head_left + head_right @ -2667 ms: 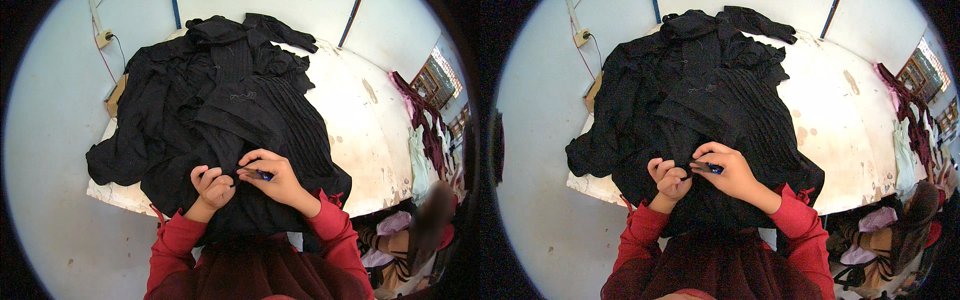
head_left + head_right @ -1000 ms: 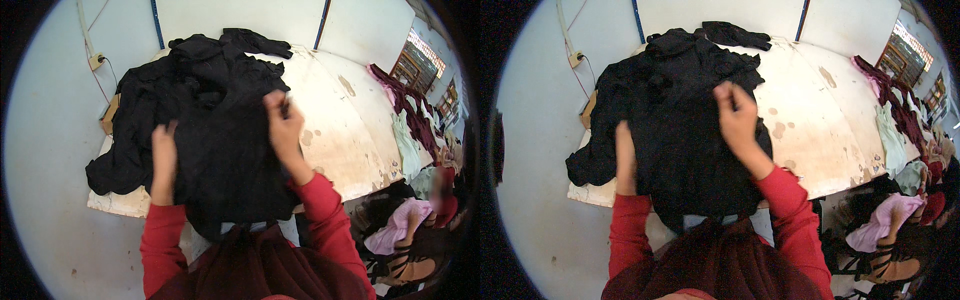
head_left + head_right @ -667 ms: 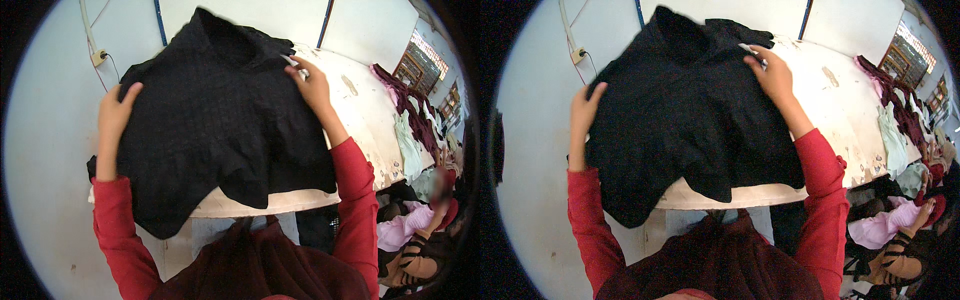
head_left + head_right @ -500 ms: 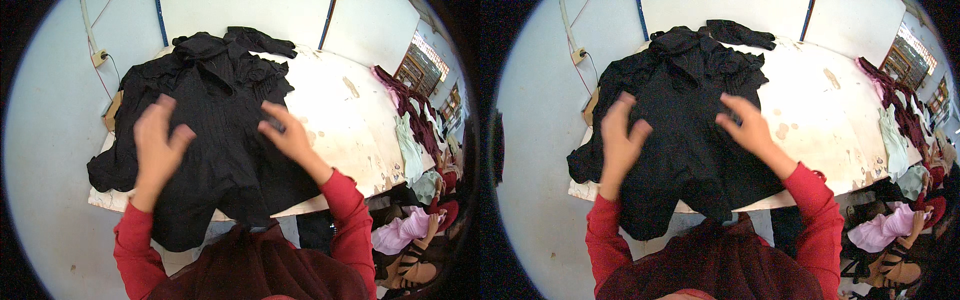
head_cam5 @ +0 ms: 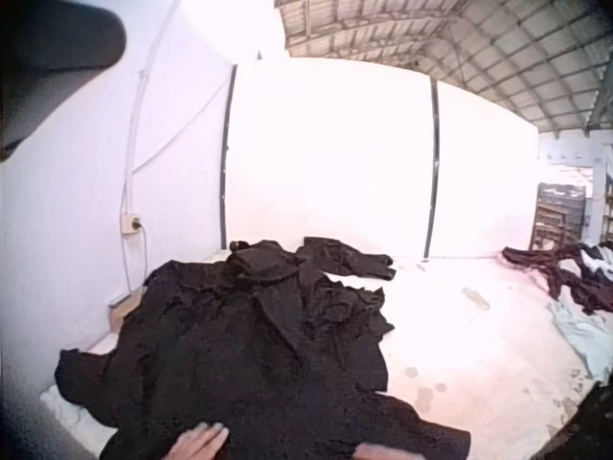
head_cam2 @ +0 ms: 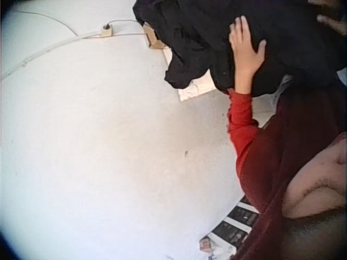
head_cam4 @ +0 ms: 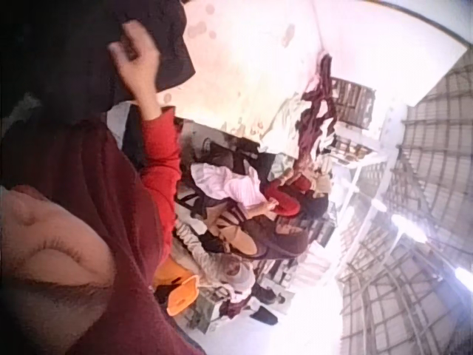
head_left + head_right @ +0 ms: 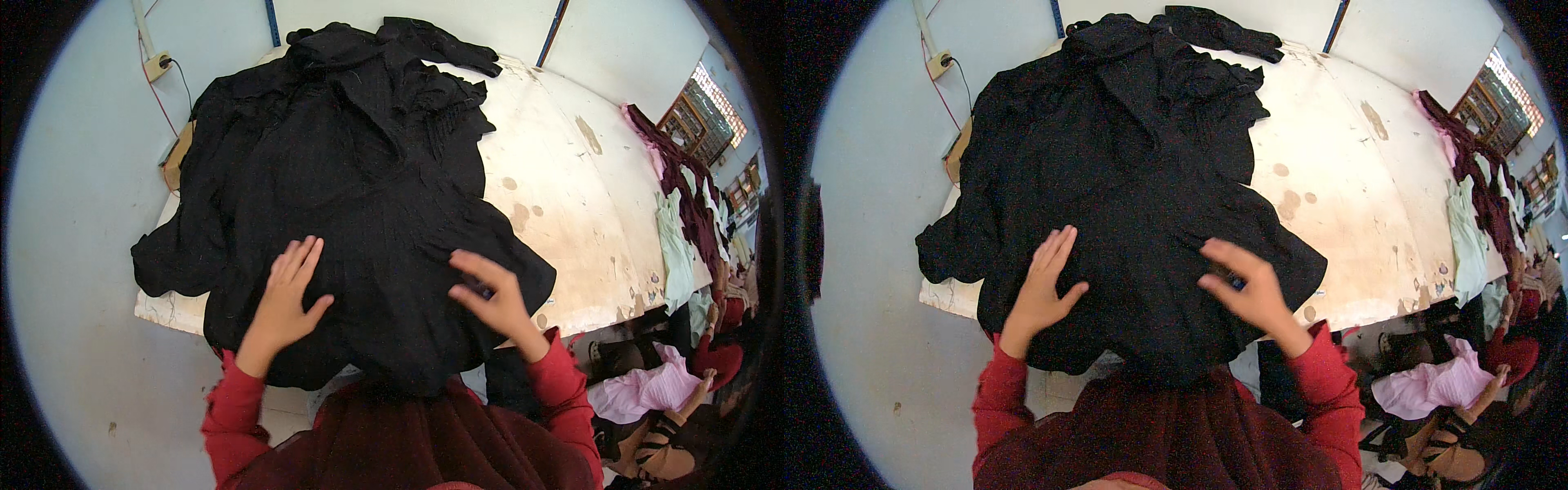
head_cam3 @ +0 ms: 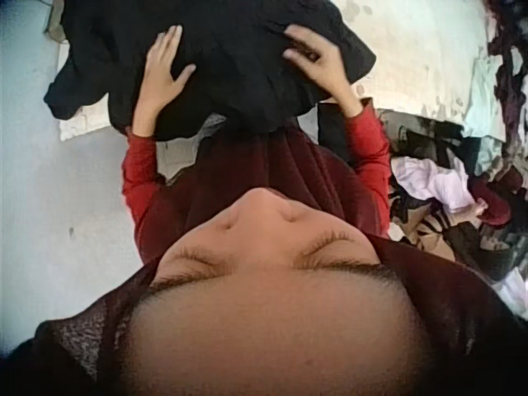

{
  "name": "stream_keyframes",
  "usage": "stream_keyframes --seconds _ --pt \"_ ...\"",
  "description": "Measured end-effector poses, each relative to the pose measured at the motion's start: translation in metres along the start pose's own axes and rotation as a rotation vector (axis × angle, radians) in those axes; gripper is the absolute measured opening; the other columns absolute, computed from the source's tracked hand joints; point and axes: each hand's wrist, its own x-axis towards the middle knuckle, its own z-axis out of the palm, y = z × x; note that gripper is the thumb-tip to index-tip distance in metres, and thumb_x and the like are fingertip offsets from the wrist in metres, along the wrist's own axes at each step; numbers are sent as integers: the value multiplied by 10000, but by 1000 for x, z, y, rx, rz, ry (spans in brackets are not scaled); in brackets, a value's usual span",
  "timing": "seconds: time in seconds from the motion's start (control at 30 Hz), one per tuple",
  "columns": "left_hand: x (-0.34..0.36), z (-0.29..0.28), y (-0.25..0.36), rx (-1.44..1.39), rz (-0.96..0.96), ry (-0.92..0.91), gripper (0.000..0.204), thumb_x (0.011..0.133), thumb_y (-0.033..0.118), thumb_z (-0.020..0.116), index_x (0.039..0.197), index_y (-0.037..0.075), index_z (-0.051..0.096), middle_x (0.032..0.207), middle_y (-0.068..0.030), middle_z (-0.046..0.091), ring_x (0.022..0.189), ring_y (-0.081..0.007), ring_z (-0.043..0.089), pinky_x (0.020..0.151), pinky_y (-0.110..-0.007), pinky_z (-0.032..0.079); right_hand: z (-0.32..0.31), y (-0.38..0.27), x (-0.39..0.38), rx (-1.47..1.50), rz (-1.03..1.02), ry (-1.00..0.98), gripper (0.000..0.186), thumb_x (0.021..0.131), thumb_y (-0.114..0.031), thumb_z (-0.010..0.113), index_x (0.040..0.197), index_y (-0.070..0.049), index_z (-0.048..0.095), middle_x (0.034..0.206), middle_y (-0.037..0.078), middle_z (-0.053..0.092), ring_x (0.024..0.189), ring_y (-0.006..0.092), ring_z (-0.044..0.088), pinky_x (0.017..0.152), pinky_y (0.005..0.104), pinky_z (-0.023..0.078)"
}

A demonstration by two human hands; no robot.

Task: The person uses a small blade to cut a black garment laid on a table. They repeatedly lift and reposition the fabric, make short cuts along seams and edges, and continue trimming the garment throughout the clip.

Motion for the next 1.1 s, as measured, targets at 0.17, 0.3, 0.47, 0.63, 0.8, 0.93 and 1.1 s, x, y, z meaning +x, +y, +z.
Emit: stream_keyframes --seconds 0.17,0.3,0.47,0.63,0.8,0.93,1.1 --pt "17 29 58 -234 104 300 435 856 151 679 1272 57 590 1239 -116 605 1154 -307 565 985 -419 421 55 -20 -19 54 -148 -313 517 751 -156 757 1253 -171 632 1392 90 545 1047 287 662 816 356 562" --pt "23 60 66 -271 -76 390 375 865 232 701 1180 42 631 1129 -105 622 1073 -297 572 938 -405 442 66 -18 -28 -189 -190 -429 573 695 -163 748 1253 -200 620 1401 22 541 854 239 701 647 343 571" --pt "31 81 62 -141 -129 372 471 812 345 761 1173 68 637 1186 -91 553 1127 -287 510 965 -406 411 66 -17 -32 -164 -183 -434 546 676 -137 746 1208 -183 637 1349 -2 586 860 219 702 673 326 570" --pt "35 96 62 47 -34 380 430 750 384 790 1094 146 690 1212 -33 513 1210 -301 399 1022 -504 300 67 -12 -37 -36 -169 -376 495 674 -113 739 1160 -165 665 1299 -6 623 924 220 699 708 327 572" --pt "37 83 38 130 186 262 141 691 216 778 728 112 690 972 2 591 1086 -251 500 957 -483 340 67 -13 -35 22 -119 -405 454 676 -106 732 1125 -154 687 1274 5 639 967 228 691 738 336 574" --pt "23 -12 -15 438 -341 772 372 743 33 670 1108 96 632 1216 -125 566 1218 -337 462 1034 -493 300 65 -16 -36 89 -102 -360 350 732 -124 736 1080 -129 704 1199 31 674 943 234 697 734 332 567" --pt "10 -18 4 105 -208 881 425 815 75 696 1227 101 595 1344 -134 507 1287 -319 438 1088 -445 312 51 -30 -16 277 135 -202 141 853 -165 735 926 -45 729 852 90 700 778 188 669 694 294 510"
